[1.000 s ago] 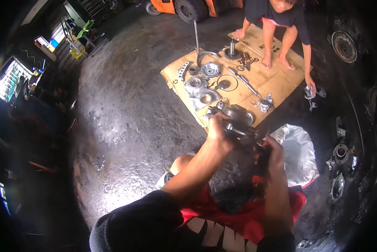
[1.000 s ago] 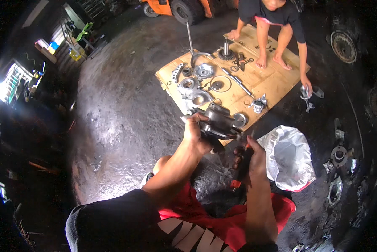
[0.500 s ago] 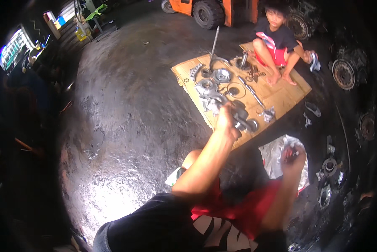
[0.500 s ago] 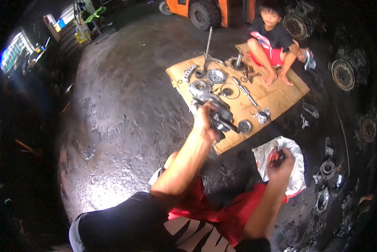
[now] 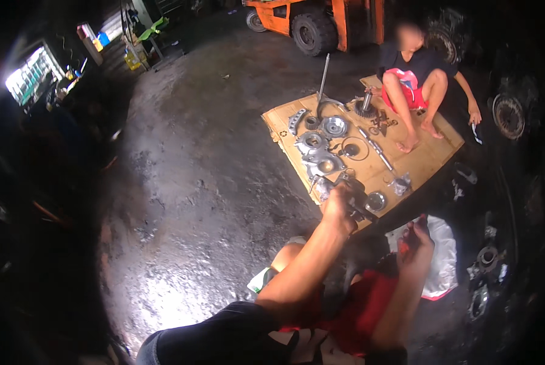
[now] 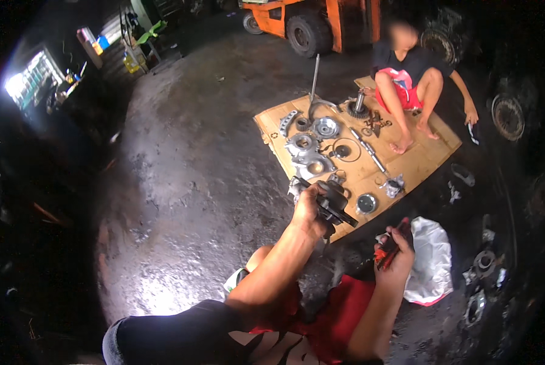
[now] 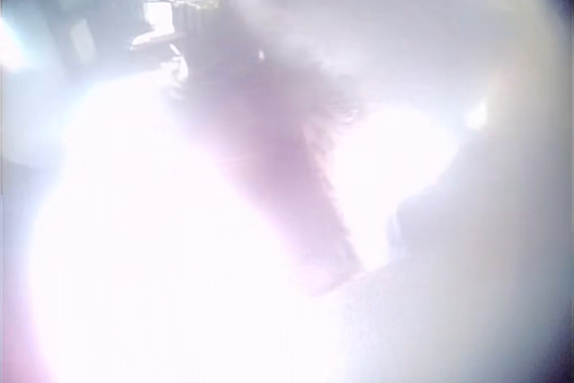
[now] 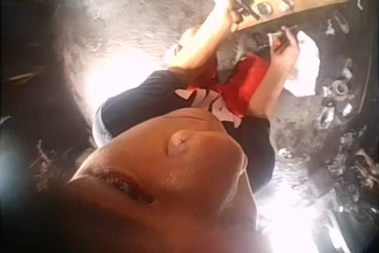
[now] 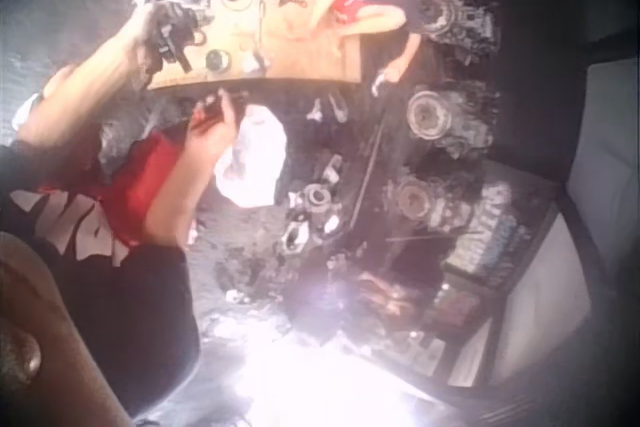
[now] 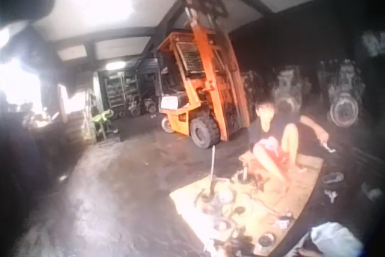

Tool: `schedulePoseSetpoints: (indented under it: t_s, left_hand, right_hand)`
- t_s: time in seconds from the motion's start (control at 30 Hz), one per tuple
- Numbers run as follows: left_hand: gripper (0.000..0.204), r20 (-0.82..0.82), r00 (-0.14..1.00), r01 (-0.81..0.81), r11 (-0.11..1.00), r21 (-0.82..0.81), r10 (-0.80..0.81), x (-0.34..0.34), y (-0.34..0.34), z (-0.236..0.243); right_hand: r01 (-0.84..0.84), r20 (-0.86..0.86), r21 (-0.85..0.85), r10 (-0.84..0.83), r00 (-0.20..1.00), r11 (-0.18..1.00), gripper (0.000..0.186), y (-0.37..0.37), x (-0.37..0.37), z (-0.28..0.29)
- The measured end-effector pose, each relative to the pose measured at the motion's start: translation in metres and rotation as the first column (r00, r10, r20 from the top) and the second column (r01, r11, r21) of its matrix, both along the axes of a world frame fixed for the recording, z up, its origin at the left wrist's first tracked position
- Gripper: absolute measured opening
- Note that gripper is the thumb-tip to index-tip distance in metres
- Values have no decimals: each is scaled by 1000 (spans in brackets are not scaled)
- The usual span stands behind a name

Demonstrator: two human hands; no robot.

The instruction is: Cleaning or scraping a mechanical housing using a small blade.

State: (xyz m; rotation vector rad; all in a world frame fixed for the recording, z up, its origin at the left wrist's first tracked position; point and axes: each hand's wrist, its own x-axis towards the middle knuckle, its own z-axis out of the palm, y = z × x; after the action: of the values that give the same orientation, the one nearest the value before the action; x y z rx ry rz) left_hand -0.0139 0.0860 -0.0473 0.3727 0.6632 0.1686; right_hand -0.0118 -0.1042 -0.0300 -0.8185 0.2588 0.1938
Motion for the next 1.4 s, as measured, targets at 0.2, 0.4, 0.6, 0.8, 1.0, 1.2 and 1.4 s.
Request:
schedulePoseSetpoints:
  t_s: [0.2, 0.4, 0.6, 0.8, 1.0, 1.2, 1.4]
  left_hand:
    - [20, 141, 978, 138, 985, 102, -151, -5, 3, -20]
    - [24, 166, 938, 290, 952, 101, -303, -2, -8, -27]
    - [35, 26, 915, 404, 911, -85, -404, 3, 1, -101]
    - [24, 142, 830, 487, 825, 285, -539, 25, -3, -145]
    - [53, -253, 713, 697, 621, 359, -654, 80, 32, -200]
    - [44, -550, 601, 776, 256, 577, -580, 89, 48, -265]
    - [23, -609, 634, 762, 250, 598, -477, 86, 54, -256]
  right_hand:
    - [-203, 2, 75, 203, 979, 976, 42, 13, -13, 9]
    - [-141, 39, 136, 136, 990, 981, 45, -2, -27, 16]
    - [26, 206, 77, -42, 978, 997, 66, -52, -36, 7]
    - [194, 182, -431, -126, 975, 881, 71, -153, -20, -106]
    - [15, -30, -620, -43, 999, 784, 64, -145, -22, -226]
    - [-245, -48, -647, 282, 958, 722, 40, -76, 3, -285]
    - [-100, 71, -786, 249, 966, 610, 30, -31, 27, -308]
